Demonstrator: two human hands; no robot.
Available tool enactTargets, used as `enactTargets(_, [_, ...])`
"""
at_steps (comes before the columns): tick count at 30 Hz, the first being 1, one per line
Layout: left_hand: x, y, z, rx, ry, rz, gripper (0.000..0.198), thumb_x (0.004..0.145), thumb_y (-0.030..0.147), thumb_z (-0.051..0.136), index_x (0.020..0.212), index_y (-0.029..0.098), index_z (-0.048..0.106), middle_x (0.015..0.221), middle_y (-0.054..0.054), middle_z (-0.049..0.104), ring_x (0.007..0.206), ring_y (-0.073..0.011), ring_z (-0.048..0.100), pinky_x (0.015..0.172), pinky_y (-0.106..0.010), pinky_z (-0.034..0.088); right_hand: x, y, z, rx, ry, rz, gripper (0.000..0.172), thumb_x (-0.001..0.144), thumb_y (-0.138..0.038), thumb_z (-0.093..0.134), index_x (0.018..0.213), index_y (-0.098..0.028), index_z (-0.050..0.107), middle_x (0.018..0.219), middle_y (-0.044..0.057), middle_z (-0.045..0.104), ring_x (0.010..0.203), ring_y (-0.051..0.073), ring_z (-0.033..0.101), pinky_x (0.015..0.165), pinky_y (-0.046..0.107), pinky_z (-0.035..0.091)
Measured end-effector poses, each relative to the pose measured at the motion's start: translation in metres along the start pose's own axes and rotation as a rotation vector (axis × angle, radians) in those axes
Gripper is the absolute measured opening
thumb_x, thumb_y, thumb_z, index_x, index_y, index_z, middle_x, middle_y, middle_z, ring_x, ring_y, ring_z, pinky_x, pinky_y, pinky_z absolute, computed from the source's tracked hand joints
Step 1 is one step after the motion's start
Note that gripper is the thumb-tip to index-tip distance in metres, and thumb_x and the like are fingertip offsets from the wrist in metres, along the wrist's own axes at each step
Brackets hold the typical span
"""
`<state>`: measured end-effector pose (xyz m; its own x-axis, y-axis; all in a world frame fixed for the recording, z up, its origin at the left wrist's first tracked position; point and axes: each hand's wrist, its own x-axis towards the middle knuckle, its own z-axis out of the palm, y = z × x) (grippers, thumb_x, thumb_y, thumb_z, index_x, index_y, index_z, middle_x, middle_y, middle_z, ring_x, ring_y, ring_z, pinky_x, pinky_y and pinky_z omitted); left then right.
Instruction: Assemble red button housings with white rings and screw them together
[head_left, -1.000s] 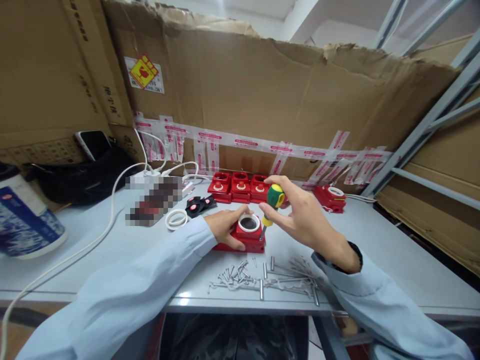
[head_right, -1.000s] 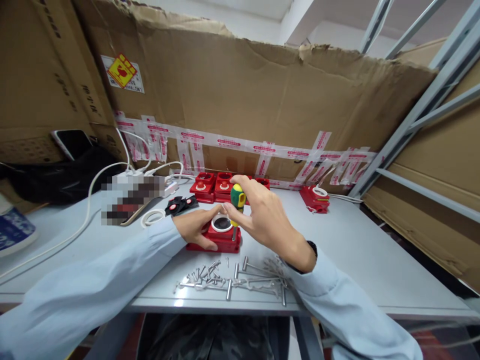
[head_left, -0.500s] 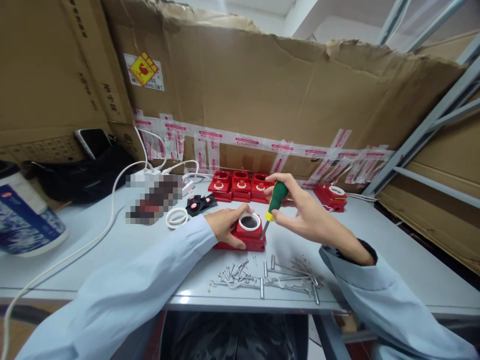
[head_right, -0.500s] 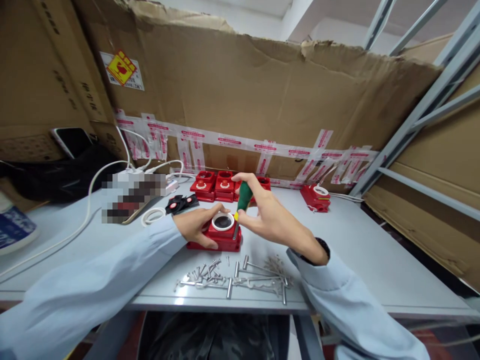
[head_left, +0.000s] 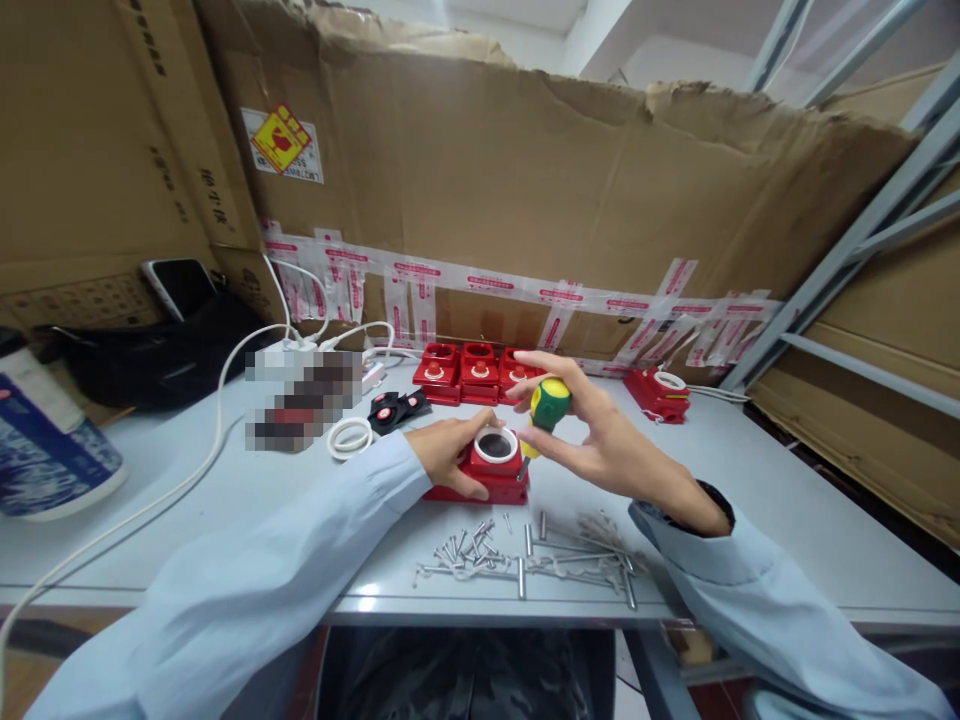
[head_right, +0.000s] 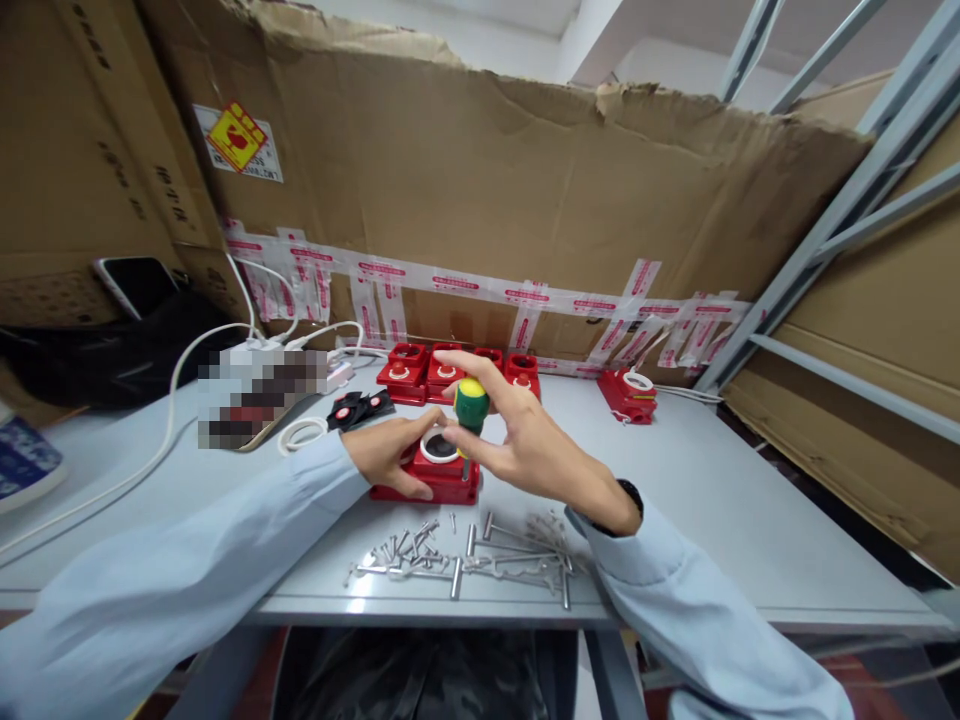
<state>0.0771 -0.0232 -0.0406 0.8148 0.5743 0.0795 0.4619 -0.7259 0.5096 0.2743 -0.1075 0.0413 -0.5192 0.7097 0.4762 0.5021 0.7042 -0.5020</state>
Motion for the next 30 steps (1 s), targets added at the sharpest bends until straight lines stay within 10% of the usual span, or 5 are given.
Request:
enactTargets(5, [0.001,-0.002,0.001,0.002,0.005,0.017,0.074,0.06,0.042,0.071,0.12,0.02,0.033,0.112,-0.009,0.059,0.1,-0.0285,0.059,0.081,-0.032,0.044,-0.001,-0.002,-0.004,-0.007,-0.163,-0.093,0.042,0.084,-0.02,0.053,0.124,-0.025,0.041,0.102,0.002,0.061,0.089,0.013,0.059,0.08,0.027,0.047])
enactTargets(11, [0.0,0.001,-0.001,0.0,-0.022,-0.009,0.078,0.061,0.041,0.071,0.123,0.018,0.03,0.113,-0.01,0.059,0.099,-0.0278,0.059,0.083,-0.032,0.044,0.005,0.014,0.009,-0.324,0.212,0.129,0.04,0.082,-0.039,0.056,0.115,-0.02,0.044,0.063,-0.005,0.052,0.052,0.01,0.047,0.054,0.023,0.041])
enactTargets(20, [0.001,-0.002,0.0,-0.02,-0.022,-0.031,0.077,0.059,0.044,0.072,0.12,0.021,0.032,0.113,-0.009,0.059,0.097,-0.0274,0.059,0.081,-0.032,0.044,-0.001,0.011,-0.018,0.155,-0.141,0.097,0.04,0.083,-0.014,0.045,0.12,-0.025,0.034,0.101,0.004,0.055,0.088,0.013,0.059,0.085,0.034,0.049])
enactTargets(30, [0.0,0.002,-0.001,0.015,-0.019,-0.028,0.075,0.06,0.044,0.071,0.119,0.019,0.032,0.107,-0.009,0.06,0.095,-0.0278,0.06,0.078,-0.031,0.044,0.005,0.002,-0.013,-0.021,-0.07,0.094,0.033,0.08,-0.025,0.057,0.11,-0.022,0.043,0.079,-0.002,0.056,0.066,0.011,0.058,0.064,0.024,0.049])
